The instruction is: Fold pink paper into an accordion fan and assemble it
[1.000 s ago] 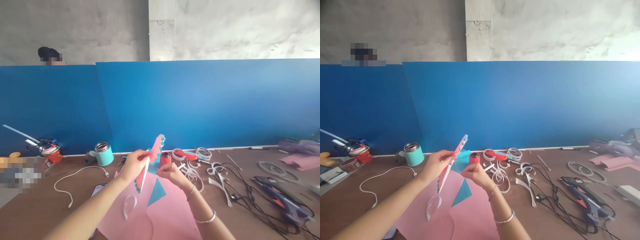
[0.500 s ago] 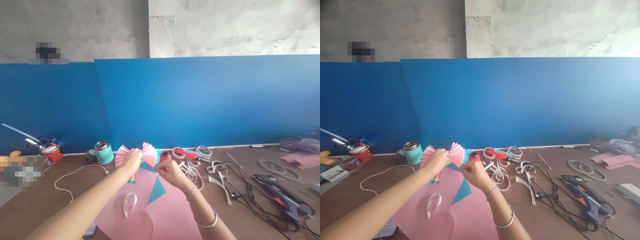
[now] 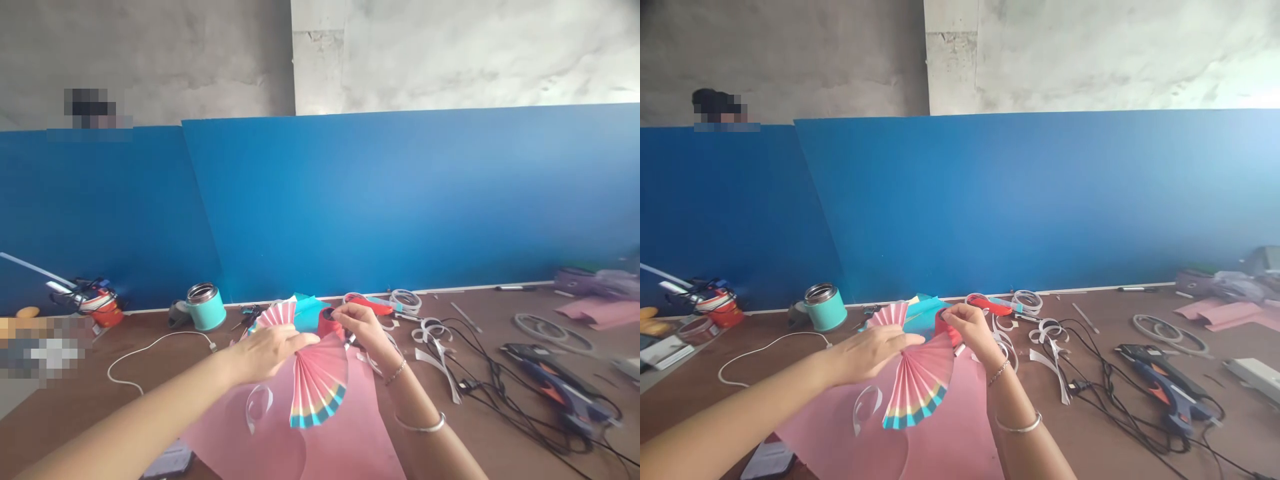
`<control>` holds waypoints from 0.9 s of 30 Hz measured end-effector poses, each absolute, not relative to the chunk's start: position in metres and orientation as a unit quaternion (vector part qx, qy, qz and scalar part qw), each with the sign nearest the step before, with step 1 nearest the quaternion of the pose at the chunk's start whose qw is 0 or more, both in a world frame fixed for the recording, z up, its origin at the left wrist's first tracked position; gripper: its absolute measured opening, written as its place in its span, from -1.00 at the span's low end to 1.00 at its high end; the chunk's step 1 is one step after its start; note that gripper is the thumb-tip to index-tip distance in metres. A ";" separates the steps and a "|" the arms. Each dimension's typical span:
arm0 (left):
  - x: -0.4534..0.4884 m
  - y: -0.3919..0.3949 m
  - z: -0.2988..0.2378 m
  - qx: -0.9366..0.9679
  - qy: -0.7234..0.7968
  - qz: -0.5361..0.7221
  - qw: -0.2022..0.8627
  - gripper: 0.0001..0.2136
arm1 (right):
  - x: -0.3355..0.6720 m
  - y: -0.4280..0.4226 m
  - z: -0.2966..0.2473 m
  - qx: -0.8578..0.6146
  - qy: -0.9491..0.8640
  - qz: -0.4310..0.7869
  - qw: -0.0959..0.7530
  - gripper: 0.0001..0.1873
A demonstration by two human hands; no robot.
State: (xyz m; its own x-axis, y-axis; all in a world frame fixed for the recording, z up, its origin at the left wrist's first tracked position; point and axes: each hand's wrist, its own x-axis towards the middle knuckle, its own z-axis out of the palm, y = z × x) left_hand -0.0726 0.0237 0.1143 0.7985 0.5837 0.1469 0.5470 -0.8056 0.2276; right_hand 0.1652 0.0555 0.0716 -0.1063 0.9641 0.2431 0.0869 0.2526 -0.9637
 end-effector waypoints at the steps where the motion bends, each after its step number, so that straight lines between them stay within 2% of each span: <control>1: -0.071 0.018 0.116 0.945 0.287 0.115 0.109 -0.52 | 0.166 0.056 0.070 -0.429 -0.598 0.450 0.505 -0.74; 6: -0.058 0.004 0.123 0.847 0.360 0.301 0.248 -0.68 | 0.156 0.056 0.059 -0.402 -0.587 0.534 0.457 -0.75; 9: -0.058 0.018 0.119 0.734 0.424 0.446 0.289 -0.77 | 0.149 0.055 0.056 -0.409 -0.618 0.515 0.430 -0.79; 12: -0.062 0.040 0.104 0.600 0.495 0.532 0.335 -0.79 | 0.145 0.051 0.059 -0.394 -0.635 0.511 0.424 -0.79; 21: -0.062 0.060 0.069 0.480 0.530 0.578 0.393 -0.84 | 0.138 0.049 0.055 -0.397 -0.673 0.469 0.412 -0.82; 24: -0.066 0.055 0.072 0.474 0.512 0.565 0.440 -0.79 | 0.142 0.050 0.059 -0.419 -0.670 0.445 0.422 -0.82; 27: -0.071 0.045 0.078 0.474 0.478 0.512 0.533 -0.69 | 0.148 0.049 0.066 -0.435 -0.672 0.415 0.434 -0.81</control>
State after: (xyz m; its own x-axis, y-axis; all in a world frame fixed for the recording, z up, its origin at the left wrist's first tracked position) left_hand -0.0713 0.0453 0.0780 0.0191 0.9995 -0.0237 -0.0933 0.0254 0.9953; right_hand 0.1481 0.0487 0.0660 -0.2463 0.9435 0.2216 0.2240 0.2778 -0.9342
